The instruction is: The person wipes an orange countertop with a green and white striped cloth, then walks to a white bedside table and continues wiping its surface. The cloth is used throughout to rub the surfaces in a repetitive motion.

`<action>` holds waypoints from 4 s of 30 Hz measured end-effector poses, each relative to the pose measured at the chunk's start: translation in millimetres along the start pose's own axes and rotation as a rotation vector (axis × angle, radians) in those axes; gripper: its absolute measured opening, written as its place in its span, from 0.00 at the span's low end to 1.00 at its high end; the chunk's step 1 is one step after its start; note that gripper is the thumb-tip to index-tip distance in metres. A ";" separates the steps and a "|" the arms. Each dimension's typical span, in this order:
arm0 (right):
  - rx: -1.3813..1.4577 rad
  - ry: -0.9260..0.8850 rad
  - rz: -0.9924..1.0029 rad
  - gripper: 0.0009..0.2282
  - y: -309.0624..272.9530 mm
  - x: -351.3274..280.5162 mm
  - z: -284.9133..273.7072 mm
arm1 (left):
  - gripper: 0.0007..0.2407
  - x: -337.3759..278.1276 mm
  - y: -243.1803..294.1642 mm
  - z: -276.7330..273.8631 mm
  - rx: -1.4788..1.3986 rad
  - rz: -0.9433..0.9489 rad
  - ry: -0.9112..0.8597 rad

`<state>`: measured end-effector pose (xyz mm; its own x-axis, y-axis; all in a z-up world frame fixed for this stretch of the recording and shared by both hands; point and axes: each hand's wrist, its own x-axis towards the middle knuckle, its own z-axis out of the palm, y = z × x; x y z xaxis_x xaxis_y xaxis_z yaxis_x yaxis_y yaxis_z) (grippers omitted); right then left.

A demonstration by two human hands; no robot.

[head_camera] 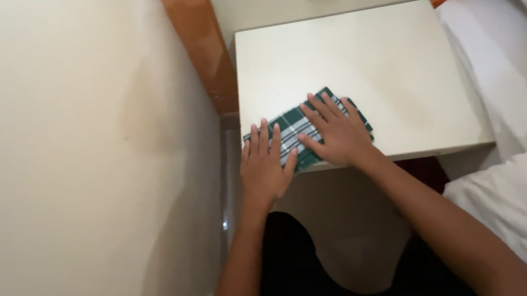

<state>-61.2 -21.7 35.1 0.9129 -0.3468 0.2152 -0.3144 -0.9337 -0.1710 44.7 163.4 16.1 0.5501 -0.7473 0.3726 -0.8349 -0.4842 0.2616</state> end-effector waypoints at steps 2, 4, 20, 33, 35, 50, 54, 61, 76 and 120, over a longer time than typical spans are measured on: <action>0.007 -0.023 0.005 0.34 -5.6 15.0 1.4 | 0.29 9.6 -13.4 3.8 0.014 -0.010 -0.011; 0.012 -0.041 0.012 0.34 -7.2 28.2 0.4 | 0.29 24.3 -20.8 7.2 0.029 -0.016 -0.020; 0.024 -0.046 0.106 0.33 -9.6 38.9 6.1 | 0.31 49.8 -32.6 17.4 0.018 -0.039 -0.050; 0.003 -0.058 0.084 0.35 30.1 -14.9 -10.6 | 0.29 25.6 24.3 14.2 0.007 0.042 -0.083; 0.010 -0.037 0.115 0.34 45.9 -23.8 -13.4 | 0.29 32.4 40.9 17.9 -0.012 0.064 -0.097; -0.107 0.137 0.342 0.31 140.4 -90.0 -26.6 | 0.24 74.9 135.8 58.9 -0.149 0.323 -0.059; -0.321 0.196 0.346 0.25 145.6 -100.3 -24.2 | 0.22 67.1 145.8 84.1 -0.070 0.381 0.138; 0.044 0.161 0.354 0.28 166.7 -83.9 -9.4 | 0.28 87.9 165.9 116.3 -0.097 0.347 -0.023; -0.002 0.076 0.468 0.29 212.3 -1.3 -36.1 | 0.28 197.4 174.0 145.7 -0.091 0.289 -0.105; -0.016 0.016 0.517 0.30 251.1 60.3 -41.2 | 0.29 277.8 181.5 181.8 0.027 0.181 -0.080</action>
<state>-95.9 -280.6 44.8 0.6328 -0.7648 0.1213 -0.7278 -0.6409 -0.2442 43.3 -214.8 5.1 0.3887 -0.8568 0.3388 -0.9209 -0.3498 0.1720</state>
